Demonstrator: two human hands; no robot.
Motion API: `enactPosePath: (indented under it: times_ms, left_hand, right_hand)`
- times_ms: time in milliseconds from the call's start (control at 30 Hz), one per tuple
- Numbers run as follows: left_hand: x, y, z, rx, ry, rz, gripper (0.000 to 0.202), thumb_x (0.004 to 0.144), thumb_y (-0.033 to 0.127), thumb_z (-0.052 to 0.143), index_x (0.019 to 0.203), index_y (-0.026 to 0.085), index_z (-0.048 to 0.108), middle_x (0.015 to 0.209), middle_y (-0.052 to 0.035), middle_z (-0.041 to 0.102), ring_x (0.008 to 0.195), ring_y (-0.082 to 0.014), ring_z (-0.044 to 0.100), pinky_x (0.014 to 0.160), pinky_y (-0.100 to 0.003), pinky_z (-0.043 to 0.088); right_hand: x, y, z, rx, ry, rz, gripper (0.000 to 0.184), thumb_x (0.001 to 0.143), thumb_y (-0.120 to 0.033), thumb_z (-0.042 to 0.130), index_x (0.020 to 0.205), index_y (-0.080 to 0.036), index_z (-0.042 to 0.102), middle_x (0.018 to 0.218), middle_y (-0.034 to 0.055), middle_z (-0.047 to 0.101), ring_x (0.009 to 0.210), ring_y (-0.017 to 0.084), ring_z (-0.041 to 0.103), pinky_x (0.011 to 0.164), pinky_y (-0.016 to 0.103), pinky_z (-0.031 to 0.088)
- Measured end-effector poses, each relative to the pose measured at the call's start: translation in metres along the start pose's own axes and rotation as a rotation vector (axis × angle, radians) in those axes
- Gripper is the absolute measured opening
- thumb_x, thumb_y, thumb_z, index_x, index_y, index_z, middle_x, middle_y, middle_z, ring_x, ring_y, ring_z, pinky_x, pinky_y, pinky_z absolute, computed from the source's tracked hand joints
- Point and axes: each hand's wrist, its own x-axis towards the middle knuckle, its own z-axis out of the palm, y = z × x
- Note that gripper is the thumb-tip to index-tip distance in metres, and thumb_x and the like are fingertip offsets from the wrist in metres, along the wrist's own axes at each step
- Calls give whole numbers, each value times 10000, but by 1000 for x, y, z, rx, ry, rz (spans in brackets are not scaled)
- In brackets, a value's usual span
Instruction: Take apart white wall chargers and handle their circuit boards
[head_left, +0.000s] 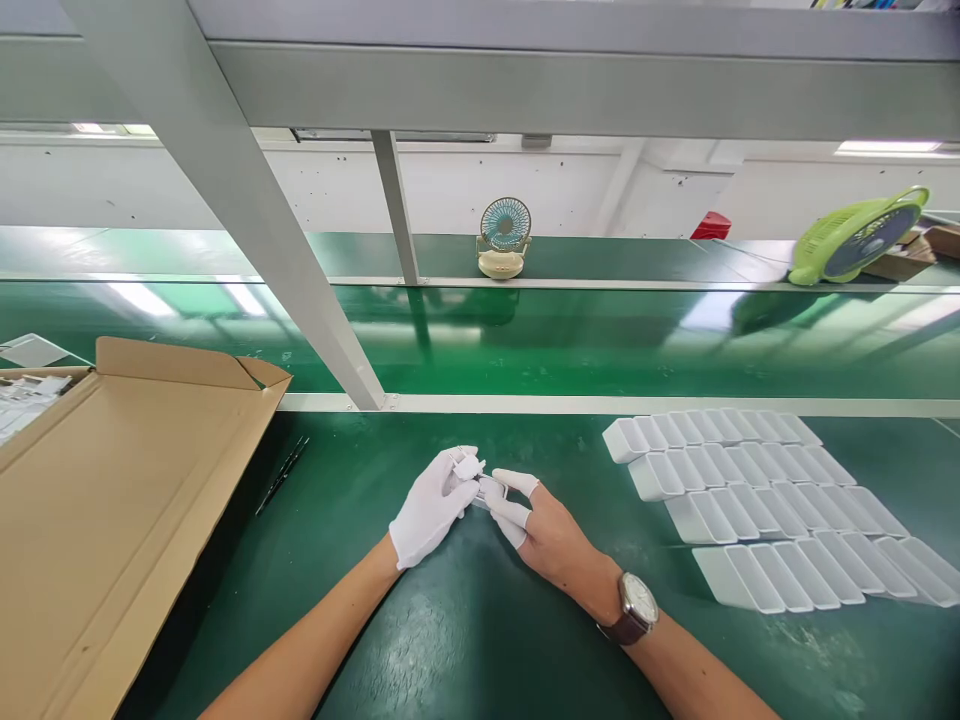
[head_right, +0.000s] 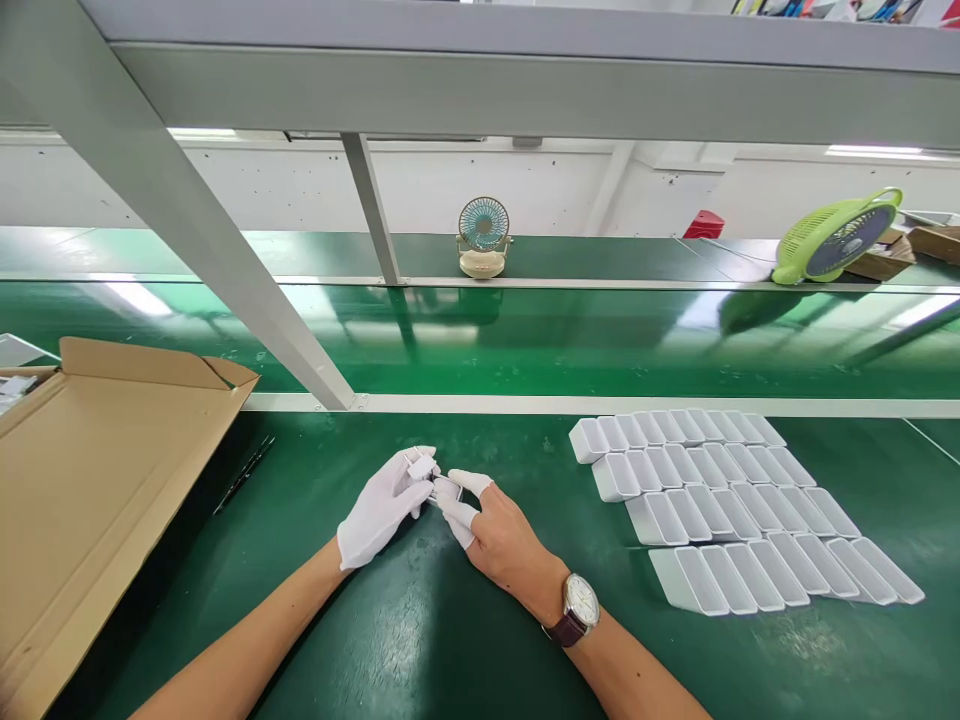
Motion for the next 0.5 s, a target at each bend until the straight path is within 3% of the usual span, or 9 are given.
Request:
enactPosePath:
  times_ms: [200, 333, 500]
  left_hand:
    - [3, 7, 0, -87, -39, -20, 530, 910, 370, 665, 1381, 206, 487, 1122, -78, 649, 860, -153, 588, 585, -237, 454]
    - [3, 4, -2, -52, -22, -5, 516, 908, 344, 649, 1376, 186, 500, 1121, -81, 657, 762, -127, 564, 581, -251, 470]
    - [5, 0, -3, -53, -22, 19, 514, 905, 348, 657, 1375, 197, 513, 1131, -78, 657, 770, -131, 578, 580, -253, 483]
  right_hand:
    - [5, -4, 2, 99, 41, 59, 454, 985, -175, 573, 1409, -339, 567, 1399, 104, 572, 1250, 256, 615, 1021, 462, 587]
    - [9, -6, 2, 209, 54, 178, 537, 971, -230, 616, 1482, -283, 460, 1391, 121, 577, 1269, 264, 598, 1080, 491, 544]
    - [14, -7, 0, 267, 48, 109, 508, 983, -191, 579, 1468, -309, 485, 1354, 99, 593, 1230, 231, 610, 1058, 442, 554]
